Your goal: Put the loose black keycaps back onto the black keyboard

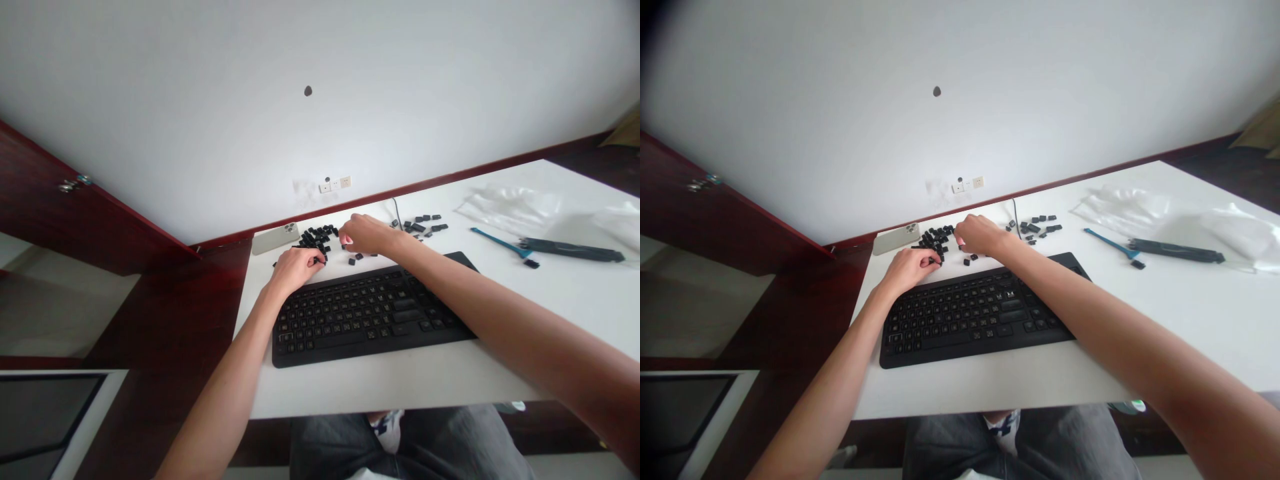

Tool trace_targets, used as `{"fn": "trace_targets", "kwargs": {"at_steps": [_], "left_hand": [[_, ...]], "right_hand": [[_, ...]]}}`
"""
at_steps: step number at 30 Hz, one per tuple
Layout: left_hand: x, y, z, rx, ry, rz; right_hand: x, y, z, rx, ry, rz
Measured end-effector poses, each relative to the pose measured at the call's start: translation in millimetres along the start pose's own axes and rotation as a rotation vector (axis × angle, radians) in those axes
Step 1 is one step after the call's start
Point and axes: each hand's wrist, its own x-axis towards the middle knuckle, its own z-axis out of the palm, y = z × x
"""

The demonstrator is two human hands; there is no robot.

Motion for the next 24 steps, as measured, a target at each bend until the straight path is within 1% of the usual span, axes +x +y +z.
{"fn": "trace_targets", "kwargs": {"at_steps": [3,5,7,9,13,16,18,20,24], "left_hand": [[2,-1,0,-0.046,0.035,0.003],[4,-1,1,-0.173,0.103,-0.009],[6,-2,2,-0.387,0.160,-0.053],[8,-1,1,-0.658,0.176,-0.134],[9,2,-2,-1.214,0.163,-0.272],[7,5,-3,-1.480,0.142,-0.277],[7,7,-2,-1.570,0.119,-0.251],[7,7,-1,-1.618,0.101,-0.225],[7,6,1,-1.645,0.082,-0.218]], "right_hand": [[-1,0,-2,-0.028,-0.001,-0.012],[-2,0,-5,-0.034,0.000,-0.008],[-2,-2,-10,-0.019,0.010,-0.005],[-3,-4,-18,0.045,0.045,-0.027],[-6,-17,-34,0.334,0.204,-0.150],[-10,-33,-42,0.502,0.289,-0.237],[-12,-43,-44,0.534,0.315,-0.263],[-14,-51,-46,0.533,0.331,-0.261],[-15,-56,-49,0.467,0.344,-0.268]]}}
